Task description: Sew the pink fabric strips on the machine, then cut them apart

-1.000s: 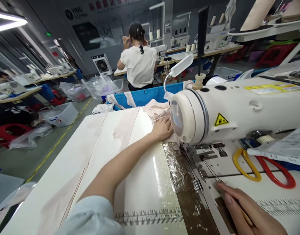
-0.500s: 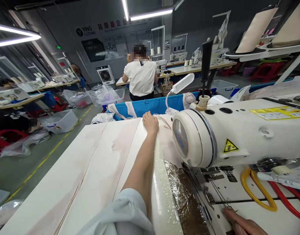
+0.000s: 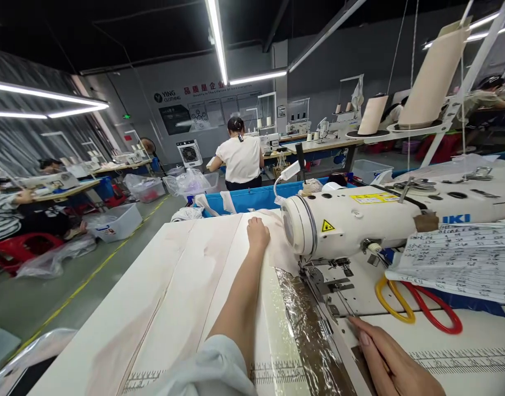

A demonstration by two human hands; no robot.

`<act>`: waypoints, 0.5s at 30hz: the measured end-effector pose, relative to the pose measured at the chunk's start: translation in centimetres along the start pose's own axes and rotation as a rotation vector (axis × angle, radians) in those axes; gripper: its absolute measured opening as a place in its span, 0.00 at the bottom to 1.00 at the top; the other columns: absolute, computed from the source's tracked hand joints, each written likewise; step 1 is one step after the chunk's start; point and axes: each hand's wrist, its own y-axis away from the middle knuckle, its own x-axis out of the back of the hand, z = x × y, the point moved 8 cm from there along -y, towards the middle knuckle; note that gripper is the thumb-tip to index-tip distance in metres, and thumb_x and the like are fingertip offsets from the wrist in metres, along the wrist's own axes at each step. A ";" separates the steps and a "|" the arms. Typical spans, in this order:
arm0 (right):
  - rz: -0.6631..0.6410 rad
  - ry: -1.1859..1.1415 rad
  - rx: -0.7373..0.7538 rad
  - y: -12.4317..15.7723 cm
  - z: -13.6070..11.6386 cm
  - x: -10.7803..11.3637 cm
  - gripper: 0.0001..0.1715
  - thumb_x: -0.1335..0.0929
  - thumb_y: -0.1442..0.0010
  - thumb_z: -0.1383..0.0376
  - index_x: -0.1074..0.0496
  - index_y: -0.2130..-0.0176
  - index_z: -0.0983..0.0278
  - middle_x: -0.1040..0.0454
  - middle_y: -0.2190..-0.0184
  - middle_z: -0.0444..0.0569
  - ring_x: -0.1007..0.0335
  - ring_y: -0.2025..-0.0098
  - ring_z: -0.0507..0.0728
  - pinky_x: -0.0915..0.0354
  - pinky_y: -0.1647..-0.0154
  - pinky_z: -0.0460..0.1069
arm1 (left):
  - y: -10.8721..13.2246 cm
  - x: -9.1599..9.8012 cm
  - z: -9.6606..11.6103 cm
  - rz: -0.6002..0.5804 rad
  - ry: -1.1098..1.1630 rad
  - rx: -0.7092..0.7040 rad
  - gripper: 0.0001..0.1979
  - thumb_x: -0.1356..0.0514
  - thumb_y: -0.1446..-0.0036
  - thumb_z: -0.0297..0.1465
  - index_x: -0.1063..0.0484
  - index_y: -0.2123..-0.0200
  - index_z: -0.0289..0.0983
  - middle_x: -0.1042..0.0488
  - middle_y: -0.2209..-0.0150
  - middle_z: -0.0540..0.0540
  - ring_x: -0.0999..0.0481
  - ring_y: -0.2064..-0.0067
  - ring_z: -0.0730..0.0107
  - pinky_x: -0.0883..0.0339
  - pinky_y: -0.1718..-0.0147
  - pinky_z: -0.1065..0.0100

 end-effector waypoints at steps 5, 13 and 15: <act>0.078 0.045 -0.013 0.1 0.1 0.2 0.23 0.43 0.30 0.61 0.33 0.41 0.58 0.21 0.53 0.49 0.20 0.64 0.53 0.32 0.81 0.41 | 2.5 0.9 0.2 -0.045 -0.029 -0.044 0.16 0.40 0.35 0.35 0.29 0.47 0.35 0.29 0.45 0.40 0.29 0.43 0.54 0.32 0.46 0.48; 0.001 0.108 0.013 0.2 -0.2 0.0 0.23 0.44 0.32 0.64 0.31 0.42 0.60 0.22 0.52 0.52 0.22 0.66 0.55 0.33 0.81 0.44 | 6.8 2.8 -0.2 -0.056 -0.065 -0.051 0.15 0.39 0.35 0.36 0.29 0.48 0.35 0.28 0.46 0.40 0.27 0.45 0.56 0.30 0.48 0.49; -0.001 0.136 0.020 0.1 -0.5 0.0 0.23 0.44 0.32 0.63 0.29 0.46 0.61 0.21 0.54 0.51 0.22 0.67 0.57 0.32 0.79 0.47 | 7.9 3.2 -0.4 -0.060 -0.063 -0.051 0.16 0.39 0.35 0.36 0.29 0.48 0.35 0.28 0.46 0.40 0.27 0.45 0.56 0.30 0.48 0.49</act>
